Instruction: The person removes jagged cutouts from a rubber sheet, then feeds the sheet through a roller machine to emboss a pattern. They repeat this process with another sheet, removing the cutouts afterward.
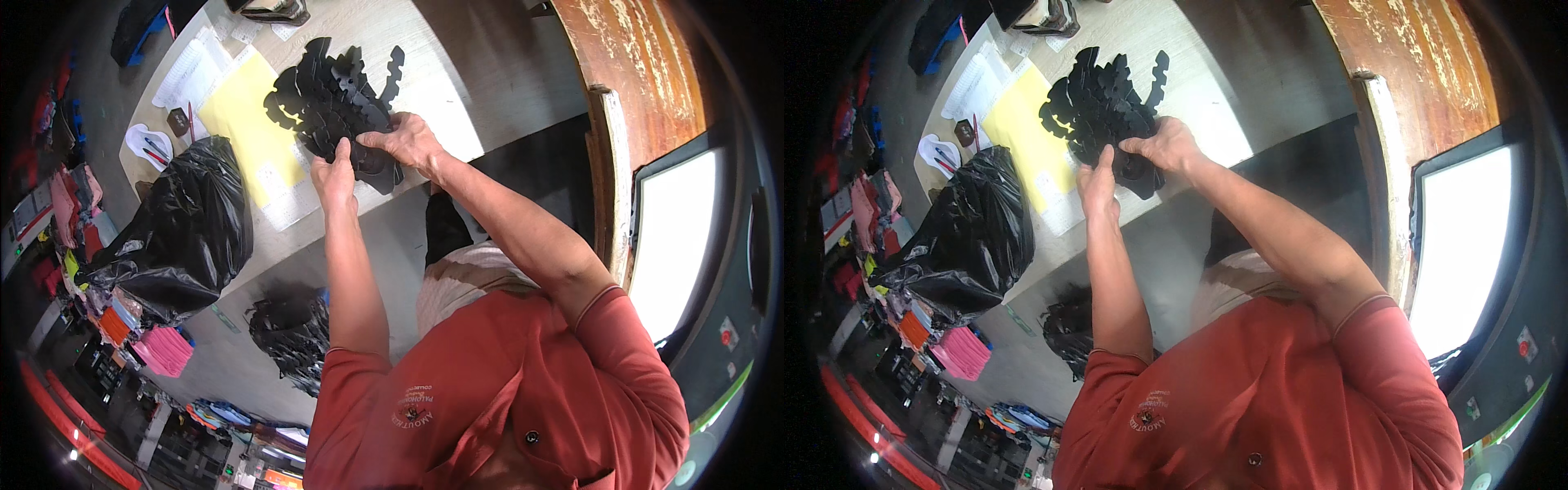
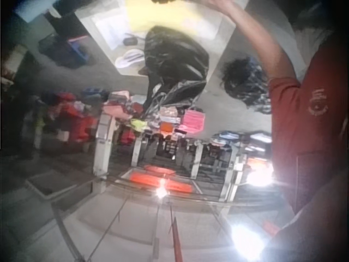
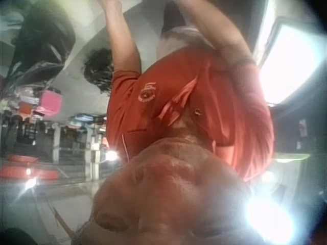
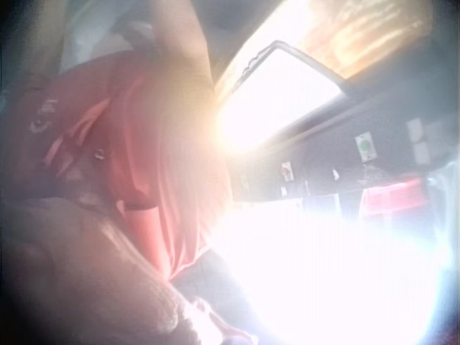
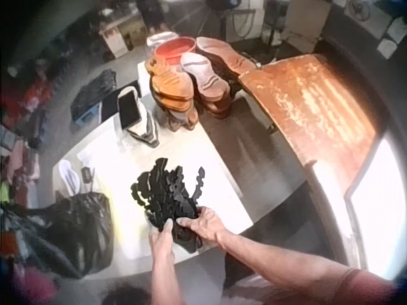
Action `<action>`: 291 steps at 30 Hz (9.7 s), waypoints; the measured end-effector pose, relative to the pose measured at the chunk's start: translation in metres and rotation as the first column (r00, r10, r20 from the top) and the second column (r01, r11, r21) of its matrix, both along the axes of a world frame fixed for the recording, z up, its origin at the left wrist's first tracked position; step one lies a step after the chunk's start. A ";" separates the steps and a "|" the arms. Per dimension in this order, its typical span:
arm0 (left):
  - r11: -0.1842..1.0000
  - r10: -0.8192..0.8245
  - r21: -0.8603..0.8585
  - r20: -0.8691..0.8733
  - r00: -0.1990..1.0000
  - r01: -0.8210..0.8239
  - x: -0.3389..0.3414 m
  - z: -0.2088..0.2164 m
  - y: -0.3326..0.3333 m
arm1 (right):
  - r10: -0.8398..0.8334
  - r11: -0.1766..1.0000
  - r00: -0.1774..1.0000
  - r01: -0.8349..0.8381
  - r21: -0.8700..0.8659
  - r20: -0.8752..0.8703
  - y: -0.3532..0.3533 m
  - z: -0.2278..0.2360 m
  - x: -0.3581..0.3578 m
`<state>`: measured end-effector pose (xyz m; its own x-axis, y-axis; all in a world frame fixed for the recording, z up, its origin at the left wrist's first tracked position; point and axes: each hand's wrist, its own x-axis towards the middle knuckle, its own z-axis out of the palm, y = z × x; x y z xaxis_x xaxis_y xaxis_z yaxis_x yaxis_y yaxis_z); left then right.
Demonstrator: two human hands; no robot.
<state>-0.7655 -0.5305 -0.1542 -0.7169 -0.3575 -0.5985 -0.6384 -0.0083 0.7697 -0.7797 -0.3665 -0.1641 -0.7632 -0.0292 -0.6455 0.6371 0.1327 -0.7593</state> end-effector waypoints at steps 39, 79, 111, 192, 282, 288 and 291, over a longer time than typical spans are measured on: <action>0.436 -0.396 0.126 -0.862 0.316 0.891 -0.062 0.251 0.334 | -0.626 0.707 0.325 0.620 -0.340 -0.709 0.264 0.263 0.075; -0.475 -0.825 0.324 -0.488 -0.286 0.818 0.369 0.172 0.507 | -0.522 -0.420 0.182 0.796 0.436 -0.834 0.323 0.194 0.726; -0.161 -0.935 -0.184 -0.287 -0.209 0.970 0.392 0.161 0.430 | -0.915 -0.286 -0.111 0.858 0.427 -0.389 0.287 0.172 0.983; 0.137 -0.486 -0.720 -0.648 -0.587 0.681 0.436 0.104 0.547 | -0.424 0.088 0.528 0.833 0.547 -0.736 0.400 0.168 0.653; 0.001 -0.422 -0.874 -0.441 -0.792 0.486 0.508 0.123 0.380 | -0.212 -0.417 -0.176 0.906 -0.073 -0.961 0.317 0.213 0.812; 0.028 -0.454 -0.860 -0.466 -0.760 0.510 0.508 0.125 0.375 | -0.134 -0.686 0.106 0.708 0.170 -0.985 0.337 0.239 0.897; 0.062 -0.450 -0.855 -0.485 -0.750 0.515 0.513 0.128 0.376 | -0.187 -0.617 0.046 0.772 0.154 -0.981 0.303 0.214 0.908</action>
